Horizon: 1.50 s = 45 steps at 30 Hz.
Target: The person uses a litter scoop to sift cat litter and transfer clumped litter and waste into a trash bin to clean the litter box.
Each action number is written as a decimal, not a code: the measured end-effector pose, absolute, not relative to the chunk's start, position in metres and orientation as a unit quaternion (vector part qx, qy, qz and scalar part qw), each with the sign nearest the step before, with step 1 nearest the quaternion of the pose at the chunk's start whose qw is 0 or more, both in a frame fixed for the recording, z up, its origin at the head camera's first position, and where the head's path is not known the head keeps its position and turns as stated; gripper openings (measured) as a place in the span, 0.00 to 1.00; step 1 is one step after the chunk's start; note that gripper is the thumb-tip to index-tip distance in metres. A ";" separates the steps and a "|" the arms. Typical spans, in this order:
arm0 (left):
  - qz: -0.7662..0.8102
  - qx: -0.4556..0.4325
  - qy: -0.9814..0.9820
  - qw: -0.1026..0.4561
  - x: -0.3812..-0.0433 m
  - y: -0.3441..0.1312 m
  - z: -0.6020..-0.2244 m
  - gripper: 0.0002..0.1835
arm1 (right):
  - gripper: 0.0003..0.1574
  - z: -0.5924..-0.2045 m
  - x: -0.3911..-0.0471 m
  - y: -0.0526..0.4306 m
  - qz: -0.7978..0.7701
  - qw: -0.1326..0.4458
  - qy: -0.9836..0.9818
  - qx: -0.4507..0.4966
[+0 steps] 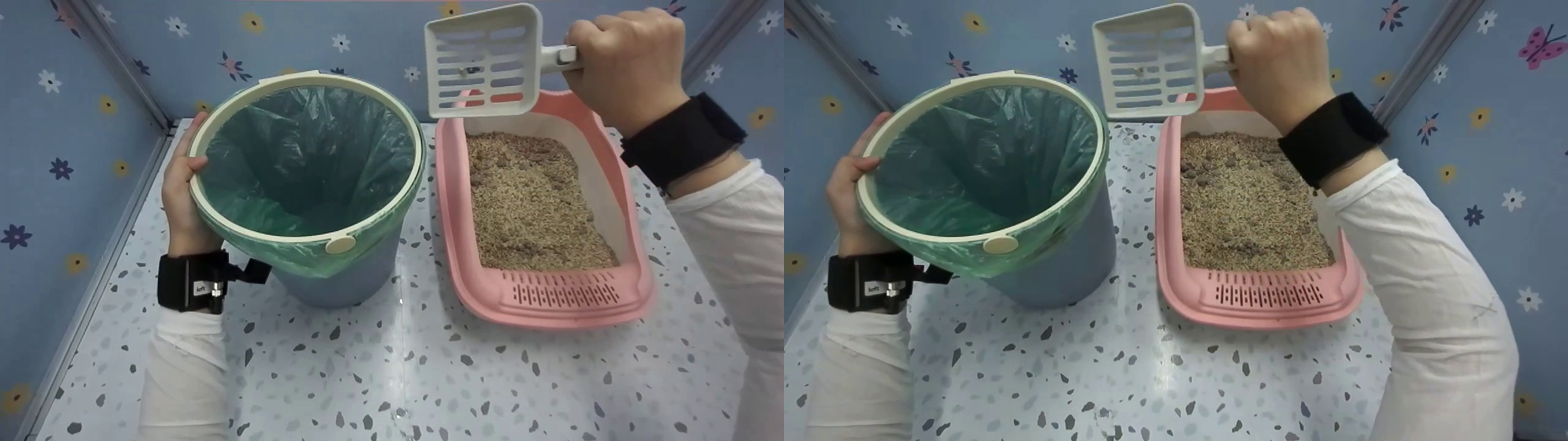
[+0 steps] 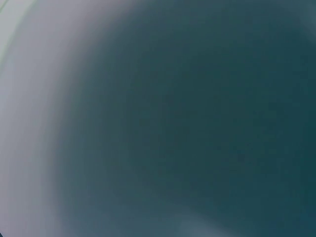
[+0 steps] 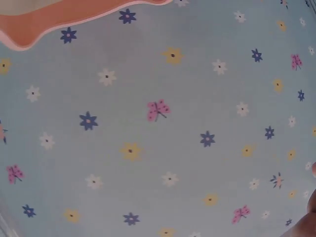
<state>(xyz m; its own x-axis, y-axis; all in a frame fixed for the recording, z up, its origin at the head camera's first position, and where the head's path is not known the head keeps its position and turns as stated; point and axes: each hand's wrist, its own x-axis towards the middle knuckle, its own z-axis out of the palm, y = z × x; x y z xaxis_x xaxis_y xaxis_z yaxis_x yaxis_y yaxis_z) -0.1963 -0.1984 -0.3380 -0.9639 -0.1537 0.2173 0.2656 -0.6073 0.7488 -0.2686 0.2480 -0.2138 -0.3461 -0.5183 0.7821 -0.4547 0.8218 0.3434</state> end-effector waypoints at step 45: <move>-0.886 -0.068 -0.443 0.114 -0.199 -0.196 -0.338 0.32 | 0.31 -0.335 -0.271 0.416 -0.258 0.143 -0.896 0.331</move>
